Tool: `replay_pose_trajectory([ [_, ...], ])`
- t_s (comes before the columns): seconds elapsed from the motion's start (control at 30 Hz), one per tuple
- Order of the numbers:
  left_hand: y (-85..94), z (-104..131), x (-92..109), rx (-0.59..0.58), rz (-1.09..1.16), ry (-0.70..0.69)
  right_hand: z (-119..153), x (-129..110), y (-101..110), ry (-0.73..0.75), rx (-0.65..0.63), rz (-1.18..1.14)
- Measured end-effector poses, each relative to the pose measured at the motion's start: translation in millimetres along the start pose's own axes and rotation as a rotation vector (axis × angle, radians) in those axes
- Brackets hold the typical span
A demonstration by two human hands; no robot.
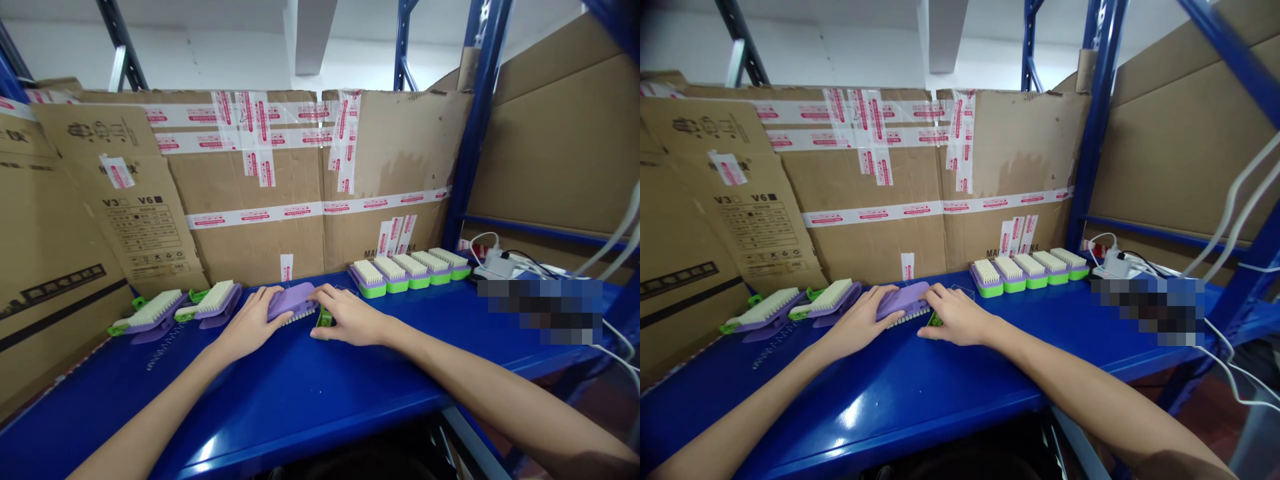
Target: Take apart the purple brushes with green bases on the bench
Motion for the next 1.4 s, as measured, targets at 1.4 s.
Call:
replay_pose_trajectory([
  [1.4, -5.9, 5.7, 38.9, -0.207, 0.501, 0.033, 2.2, 0.2, 30.1, 0.031, 0.36, -0.125],
])
Point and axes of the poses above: each hand's wrist, its own z-axis away from the middle knuckle, its own y-axis out of the back of the hand, x = y × z, the point moved 9 cm from there along -z, towards the middle knuckle, and after that the axes turned 4 degrees about y, right-handed, at the moved point
